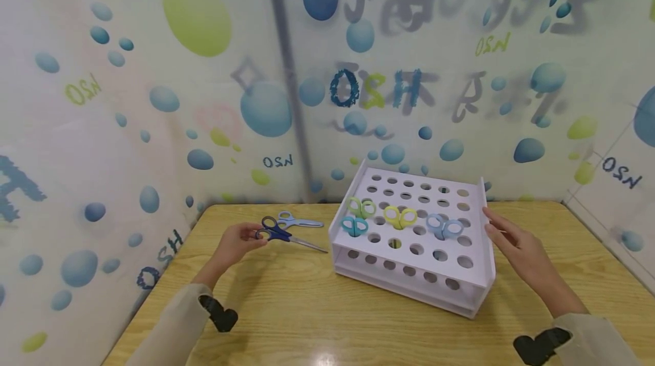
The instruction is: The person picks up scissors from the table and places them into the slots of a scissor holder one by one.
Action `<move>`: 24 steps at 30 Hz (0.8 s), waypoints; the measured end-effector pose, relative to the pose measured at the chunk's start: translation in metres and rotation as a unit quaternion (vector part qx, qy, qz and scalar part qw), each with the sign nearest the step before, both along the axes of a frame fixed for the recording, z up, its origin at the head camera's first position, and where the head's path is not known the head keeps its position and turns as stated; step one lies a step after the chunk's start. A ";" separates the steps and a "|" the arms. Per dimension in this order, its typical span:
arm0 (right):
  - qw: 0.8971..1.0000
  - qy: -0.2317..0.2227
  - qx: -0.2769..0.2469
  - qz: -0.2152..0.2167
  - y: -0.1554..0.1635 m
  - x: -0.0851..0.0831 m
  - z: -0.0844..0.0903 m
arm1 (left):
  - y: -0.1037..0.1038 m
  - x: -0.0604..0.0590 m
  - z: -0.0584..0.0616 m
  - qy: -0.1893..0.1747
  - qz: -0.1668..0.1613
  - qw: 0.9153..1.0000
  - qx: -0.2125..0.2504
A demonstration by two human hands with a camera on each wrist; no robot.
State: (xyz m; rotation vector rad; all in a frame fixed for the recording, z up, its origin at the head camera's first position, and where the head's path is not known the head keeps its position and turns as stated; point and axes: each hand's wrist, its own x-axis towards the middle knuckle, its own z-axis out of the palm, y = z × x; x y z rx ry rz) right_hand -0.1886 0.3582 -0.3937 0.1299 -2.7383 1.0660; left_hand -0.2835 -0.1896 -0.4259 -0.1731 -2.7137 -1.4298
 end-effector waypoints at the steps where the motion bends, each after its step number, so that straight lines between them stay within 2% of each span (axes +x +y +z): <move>1: 1.000 0.002 -0.006 0.005 0.000 0.000 0.000 | 0.002 0.000 0.002 0.004 -0.003 1.000 0.001; 14: 1.000 0.002 -0.009 0.008 0.000 0.000 0.000 | 0.020 0.004 0.028 0.032 -0.028 0.999 0.013; 20: 1.000 0.002 -0.010 0.009 0.000 0.001 0.001 | 0.027 0.008 0.037 0.060 -0.057 0.997 0.010; 24: 1.000 0.000 -0.010 0.011 0.001 0.001 0.000 | 0.033 0.011 0.044 0.056 -0.074 0.996 0.013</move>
